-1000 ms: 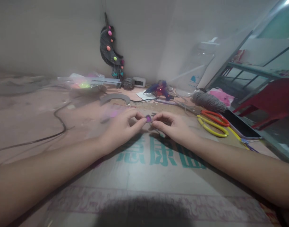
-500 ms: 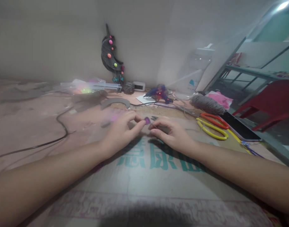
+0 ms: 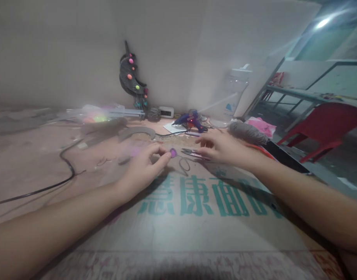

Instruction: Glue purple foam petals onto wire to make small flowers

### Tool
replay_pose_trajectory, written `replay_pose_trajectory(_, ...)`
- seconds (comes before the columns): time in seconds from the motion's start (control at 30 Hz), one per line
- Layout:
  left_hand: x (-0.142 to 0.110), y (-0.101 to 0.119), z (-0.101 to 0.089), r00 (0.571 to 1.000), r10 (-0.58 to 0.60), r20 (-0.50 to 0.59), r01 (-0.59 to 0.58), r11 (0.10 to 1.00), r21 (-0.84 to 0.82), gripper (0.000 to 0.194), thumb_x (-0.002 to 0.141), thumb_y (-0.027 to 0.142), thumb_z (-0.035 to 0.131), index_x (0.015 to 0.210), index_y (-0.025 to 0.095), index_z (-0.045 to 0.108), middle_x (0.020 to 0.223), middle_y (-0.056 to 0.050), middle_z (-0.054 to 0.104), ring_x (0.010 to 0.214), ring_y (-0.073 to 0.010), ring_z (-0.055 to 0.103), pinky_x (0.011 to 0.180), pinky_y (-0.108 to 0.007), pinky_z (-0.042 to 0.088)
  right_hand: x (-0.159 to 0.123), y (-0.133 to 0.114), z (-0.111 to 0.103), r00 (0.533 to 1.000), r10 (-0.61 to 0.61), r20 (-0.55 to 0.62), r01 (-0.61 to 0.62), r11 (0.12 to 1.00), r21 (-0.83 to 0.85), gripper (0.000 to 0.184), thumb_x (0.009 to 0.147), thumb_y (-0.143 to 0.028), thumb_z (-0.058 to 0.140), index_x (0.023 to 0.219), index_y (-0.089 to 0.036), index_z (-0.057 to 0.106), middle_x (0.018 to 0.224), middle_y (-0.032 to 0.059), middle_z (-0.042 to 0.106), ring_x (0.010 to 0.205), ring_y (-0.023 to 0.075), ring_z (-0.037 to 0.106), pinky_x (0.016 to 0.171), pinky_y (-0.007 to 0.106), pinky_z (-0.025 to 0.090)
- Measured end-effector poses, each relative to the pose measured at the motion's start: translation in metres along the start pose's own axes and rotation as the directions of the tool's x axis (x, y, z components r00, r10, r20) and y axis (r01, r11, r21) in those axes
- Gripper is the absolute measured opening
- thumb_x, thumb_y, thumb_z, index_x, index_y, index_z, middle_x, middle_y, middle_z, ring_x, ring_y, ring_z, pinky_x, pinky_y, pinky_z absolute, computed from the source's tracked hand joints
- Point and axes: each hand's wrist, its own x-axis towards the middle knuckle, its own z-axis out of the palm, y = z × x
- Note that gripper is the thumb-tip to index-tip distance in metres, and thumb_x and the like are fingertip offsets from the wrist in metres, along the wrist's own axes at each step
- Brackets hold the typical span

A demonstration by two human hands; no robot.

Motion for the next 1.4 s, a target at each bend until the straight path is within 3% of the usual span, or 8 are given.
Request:
replay_pose_trajectory(0.17,0.000,-0.003,0.000,0.999,0.041,0.009,-0.041,0.999,0.011,0.025,0.094,0.040,0.051,0.087,0.019,0.063,0.091,-0.002,0.068,0.090,-0.0195,0.061,0.084,-0.032,0.044,-0.002,-0.011,0.026,0.987,-0.163,0.007,0.161,0.968,-0.191,0.025,0.092,-0.023,0.054,0.108,-0.016,0.071,0.106,0.0119,0.071,0.098,0.0232,0.063,0.084,0.034,0.047)
replay_pose_trajectory(0.33,0.000,-0.004,0.001,0.999,0.035,0.013,-0.035,0.999,-0.014,0.026,0.094,0.040,0.050,0.088,0.019,0.063,0.093,-0.003,0.069,0.093,-0.0206,0.061,0.086,-0.033,0.045,0.000,-0.004,0.037,0.972,-0.224,-0.078,0.194,0.939,-0.285,0.034,0.092,-0.012,0.043,0.115,-0.011,0.069,0.106,0.0156,0.069,0.098,0.0244,0.063,0.088,0.036,0.048)
replay_pose_trajectory(0.57,0.000,-0.002,0.000,0.999,0.034,0.010,-0.034,0.998,-0.047,0.024,0.095,0.038,0.048,0.090,0.019,0.062,0.095,-0.003,0.068,0.093,-0.0197,0.060,0.082,-0.031,0.045,-0.008,-0.011,0.029,0.948,-0.070,-0.310,0.054,0.997,-0.058,0.036,0.094,-0.019,0.043,0.123,-0.014,0.063,0.101,0.0114,0.072,0.090,0.0246,0.066,0.079,0.035,0.049)
replay_pose_trajectory(0.7,0.000,-0.001,0.000,1.000,0.022,-0.012,-0.023,0.998,-0.062,0.022,0.096,0.035,0.046,0.091,0.018,0.060,0.097,-0.004,0.067,0.093,-0.0196,0.059,0.086,-0.032,0.044,-0.018,-0.022,0.027,0.939,-0.153,-0.309,0.160,0.987,-0.002,0.037,0.095,-0.029,0.048,0.127,-0.016,0.061,0.111,0.0110,0.072,0.096,0.0253,0.068,0.083,0.037,0.051)
replay_pose_trajectory(0.9,0.000,-0.003,-0.001,0.999,0.041,-0.011,-0.042,0.996,-0.072,0.021,0.097,0.034,0.045,0.093,0.018,0.059,0.096,-0.003,0.065,0.093,-0.0180,0.057,0.087,-0.031,0.042,-0.024,-0.018,0.036,0.916,-0.292,-0.276,0.266,0.955,-0.130,0.038,0.096,-0.032,0.047,0.127,-0.014,0.060,0.124,0.0126,0.068,0.107,0.0253,0.066,0.089,0.039,0.053)
replay_pose_trajectory(1.13,0.000,-0.005,0.002,0.996,0.081,0.036,-0.078,0.994,-0.075,0.022,0.097,0.035,0.045,0.091,0.019,0.059,0.096,-0.004,0.066,0.093,-0.0191,0.059,0.082,-0.031,0.045,-0.027,-0.022,0.039,0.898,-0.367,-0.243,0.300,0.914,-0.273,0.039,0.097,-0.036,0.045,0.124,-0.014,0.063,0.115,0.0144,0.072,0.094,0.0248,0.070,0.076,0.036,0.056)
replay_pose_trajectory(1.4,-0.001,-0.002,0.003,0.991,0.061,0.120,-0.045,0.990,-0.130,0.021,0.097,0.034,0.047,0.087,0.019,0.058,0.089,-0.002,0.066,0.082,-0.0162,0.061,0.073,-0.028,0.046,-0.028,-0.025,0.041,0.897,-0.392,-0.203,0.338,0.906,-0.257,0.040,0.098,-0.039,0.045,0.126,-0.015,0.061,0.116,0.0125,0.072,0.099,0.0233,0.070,0.081,0.034,0.056)
